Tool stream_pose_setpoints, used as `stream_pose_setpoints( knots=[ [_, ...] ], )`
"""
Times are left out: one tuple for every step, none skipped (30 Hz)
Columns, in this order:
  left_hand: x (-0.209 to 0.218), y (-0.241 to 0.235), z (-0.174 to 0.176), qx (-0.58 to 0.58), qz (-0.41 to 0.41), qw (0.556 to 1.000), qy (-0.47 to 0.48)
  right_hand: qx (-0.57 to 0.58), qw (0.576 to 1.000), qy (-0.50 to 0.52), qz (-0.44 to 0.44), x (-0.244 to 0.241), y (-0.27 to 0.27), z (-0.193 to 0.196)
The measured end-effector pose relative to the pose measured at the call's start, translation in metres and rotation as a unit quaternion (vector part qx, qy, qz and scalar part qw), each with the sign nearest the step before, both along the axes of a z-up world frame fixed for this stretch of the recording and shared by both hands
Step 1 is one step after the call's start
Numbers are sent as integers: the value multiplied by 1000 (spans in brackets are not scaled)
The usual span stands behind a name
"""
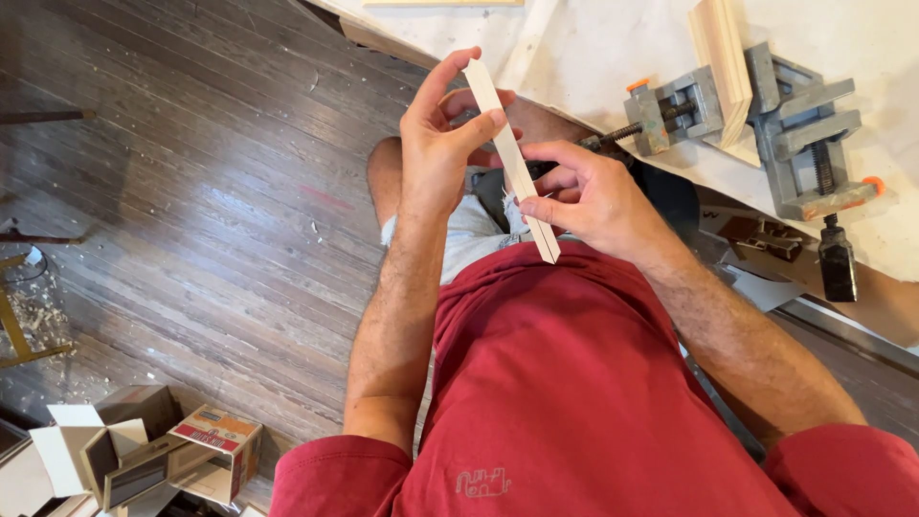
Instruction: Assembling small wooden geometric frames by gluing and fitting thin wooden strips together on a workbench.
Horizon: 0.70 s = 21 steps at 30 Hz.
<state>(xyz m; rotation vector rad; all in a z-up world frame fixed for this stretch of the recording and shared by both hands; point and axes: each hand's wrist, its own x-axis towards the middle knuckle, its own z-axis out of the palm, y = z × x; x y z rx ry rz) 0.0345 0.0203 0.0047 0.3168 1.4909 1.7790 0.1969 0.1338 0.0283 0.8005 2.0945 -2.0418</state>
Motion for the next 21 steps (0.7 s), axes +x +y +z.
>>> stream_pose_setpoints(
  knots=[
    [1, 0, -2, 6, 6, 1000, -9, 3, 1000, 14, -1, 2, -1, -4],
    [1, 2, -4, 15, 11, 1000, -15, 9, 999, 31, -3, 2, 1, -8],
    [2, 1, -3, 19, 9, 1000, -12, 13, 999, 34, -4, 2, 0, -8],
    [3, 0, -2, 25, 6, 1000, -6, 24, 1000, 11, -7, 2, 0, -9],
    [4, -2, -1, 31, 3, 1000, -1, 36, 999, -12, -10, 2, -2, -10],
    [4, -4, -4, 33, 5, 999, 2, 38, 999, -9, -9, 4, -3, -11],
    [4, -6, -7, 65, -10, 998, 20, 99, 995, 12, -5, 5, -4, -12],
    [4, -9, -10, 95, -24, 995, 38, 160, 987, 34, -1, 6, -6, -14],
    [2, -8, -18, 96, -21, 994, 42, 161, 986, 38, 2, 8, -8, -18],
    [1, -8, -26, 147, -23, 989, 12, 197, 978, 61, -13, 9, -10, -23],
    [-1, -9, -35, 197, -25, 980, -17, 232, 969, 86, -28, 10, -13, -28],
    [-3, -8, -40, 197, -23, 980, -12, 231, 968, 91, -25, 8, -15, -24],
    [-5, -8, -46, 230, -30, 972, -28, 263, 960, 93, -19, 7, -17, -21],
    [-5, -9, -52, 260, -39, 964, -48, 293, 952, 92, -13, 9, -21, -18],
    [-10, -11, -48, 258, -37, 964, -47, 290, 952, 93, -12, 6, -20, -12],
    [-12, -13, -45, 259, -55, 961, -81, 270, 960, 74, 18, 8, -21, -7],
    [-13, -15, -43, 260, -73, 956, -115, 250, 966, 55, 48, 9, -21, -2],
    [-15, -16, -54, 258, -73, 956, -119, 247, 966, 52, 47, 5, -19, 8],
    [-16, -17, -65, 285, -69, 940, -174, 203, 977, 30, 67, 2, -17, 18],
    [-19, -16, -75, 312, -65, 921, -226, 159, 983, 10, 86, -4, -15, 28],
    [-19, -15, -81, 311, -65, 921, -227, 158, 984, 9, 85, -5, -14, 28]
  ],
)
